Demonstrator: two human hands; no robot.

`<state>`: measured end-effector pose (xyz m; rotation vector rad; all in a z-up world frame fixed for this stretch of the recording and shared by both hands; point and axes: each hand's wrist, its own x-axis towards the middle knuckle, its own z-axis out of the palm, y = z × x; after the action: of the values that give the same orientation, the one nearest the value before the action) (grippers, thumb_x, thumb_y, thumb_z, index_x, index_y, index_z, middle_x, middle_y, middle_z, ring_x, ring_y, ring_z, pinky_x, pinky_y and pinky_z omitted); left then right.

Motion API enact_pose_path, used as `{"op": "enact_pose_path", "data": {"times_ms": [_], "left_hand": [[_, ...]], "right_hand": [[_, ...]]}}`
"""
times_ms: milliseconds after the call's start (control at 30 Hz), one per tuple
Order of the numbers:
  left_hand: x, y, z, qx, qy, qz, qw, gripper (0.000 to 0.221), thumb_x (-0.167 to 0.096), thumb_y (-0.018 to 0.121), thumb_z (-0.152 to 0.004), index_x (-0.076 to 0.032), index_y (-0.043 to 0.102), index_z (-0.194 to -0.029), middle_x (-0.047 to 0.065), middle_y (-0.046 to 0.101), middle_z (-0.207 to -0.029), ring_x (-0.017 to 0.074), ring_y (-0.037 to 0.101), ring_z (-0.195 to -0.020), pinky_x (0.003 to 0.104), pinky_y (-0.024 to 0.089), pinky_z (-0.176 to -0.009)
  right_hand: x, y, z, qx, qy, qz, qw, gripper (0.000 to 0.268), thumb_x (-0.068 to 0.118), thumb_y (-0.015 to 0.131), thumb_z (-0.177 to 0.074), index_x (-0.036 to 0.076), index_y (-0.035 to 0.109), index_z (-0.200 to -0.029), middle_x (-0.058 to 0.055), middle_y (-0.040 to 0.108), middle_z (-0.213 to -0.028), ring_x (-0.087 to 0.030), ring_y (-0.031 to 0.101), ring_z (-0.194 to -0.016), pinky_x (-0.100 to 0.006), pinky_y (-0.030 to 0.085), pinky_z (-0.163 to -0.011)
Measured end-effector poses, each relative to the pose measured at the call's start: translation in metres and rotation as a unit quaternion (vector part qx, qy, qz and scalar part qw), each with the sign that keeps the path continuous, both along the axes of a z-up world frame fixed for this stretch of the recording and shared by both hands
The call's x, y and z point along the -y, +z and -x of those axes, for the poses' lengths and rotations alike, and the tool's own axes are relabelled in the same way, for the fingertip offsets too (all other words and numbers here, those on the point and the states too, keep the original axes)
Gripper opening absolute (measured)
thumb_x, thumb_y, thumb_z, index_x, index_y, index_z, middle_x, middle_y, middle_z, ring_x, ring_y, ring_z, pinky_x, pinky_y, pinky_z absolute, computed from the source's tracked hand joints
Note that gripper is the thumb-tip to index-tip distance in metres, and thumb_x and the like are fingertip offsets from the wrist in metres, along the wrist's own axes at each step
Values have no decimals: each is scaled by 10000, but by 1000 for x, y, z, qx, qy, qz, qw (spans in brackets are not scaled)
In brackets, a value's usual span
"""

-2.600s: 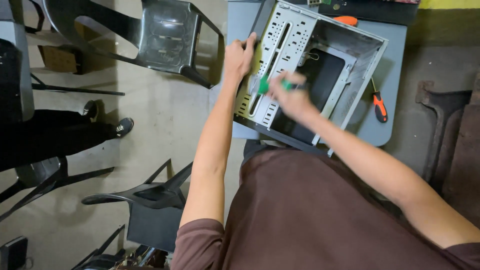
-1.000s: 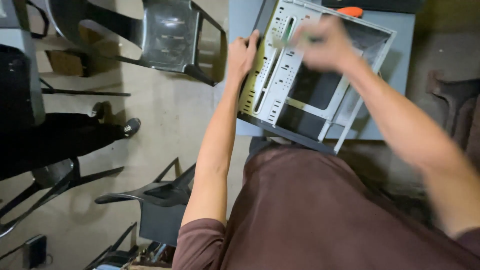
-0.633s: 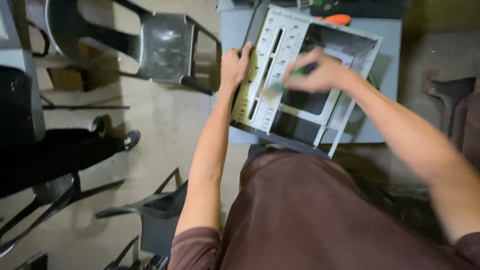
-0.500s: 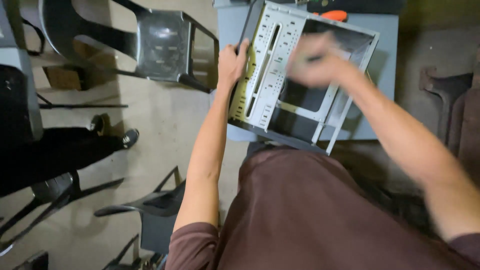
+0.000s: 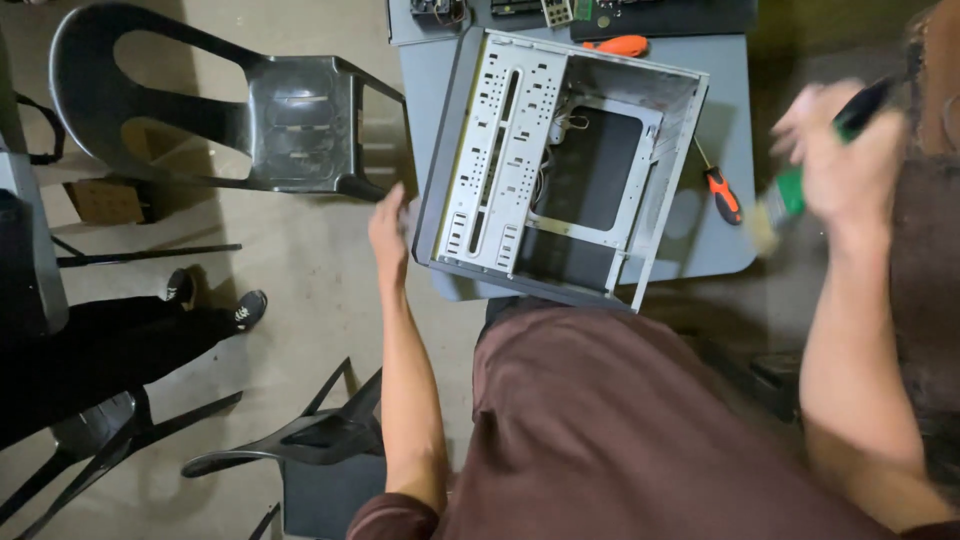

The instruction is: Cleaning the interior and exterior of a computer case using a brush

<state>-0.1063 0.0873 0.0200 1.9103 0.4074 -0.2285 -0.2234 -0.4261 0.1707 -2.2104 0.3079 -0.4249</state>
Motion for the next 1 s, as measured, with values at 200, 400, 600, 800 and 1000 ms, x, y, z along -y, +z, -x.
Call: {"op": "enact_pose_path", "data": {"times_ms": [200,400,600,800,1000], "left_hand": [[-5,-82,67,-78,108,283,950,535,-546,552,-1037,-114,795,-1237,28,803,-1232,177,703,-1135,331,497,-1044],[21,-106,88,-71,157,235,956,696,-675,574,-1091,-173,602,-1572,178,543,-1658,404,422,-1586,643,276,-1320],[28,-88,87,-45,169,245,954,710,-700,525,-1105,-218,530,-1626,133,489,-1703,396,363,-1616,704,248,-1311],[32,-78,85,-24,183,254,950,727,-724,476,-1119,-263,458,-1680,88,435,-1748,388,305,-1646,766,221,-1302],[-3,-153,92,-15,152,283,947,769,-653,498,-1154,-158,384,-1731,173,338,-1782,435,275,-1650,700,222,-1332]], "right_hand": [[-67,-22,43,-244,143,-26,959,446,106,612,-1069,38,644,-1508,-184,611,-1575,-350,577,-1449,-501,404,-1234],[-110,-11,80,-327,358,89,870,523,530,708,-943,275,736,-1399,-115,636,-1578,-484,656,-1310,-656,588,-1051],[-103,-37,85,-384,409,104,821,375,419,690,-1017,200,733,-1317,-5,767,-1394,-395,733,-1250,-620,620,-1042],[-102,-88,105,-339,432,205,810,475,333,816,-912,176,645,-1325,-2,709,-1282,-324,768,-1162,-502,675,-945],[-86,-103,120,-283,412,250,829,447,415,863,-854,128,685,-1146,-15,656,-1085,-278,755,-1066,-427,654,-905]]}}
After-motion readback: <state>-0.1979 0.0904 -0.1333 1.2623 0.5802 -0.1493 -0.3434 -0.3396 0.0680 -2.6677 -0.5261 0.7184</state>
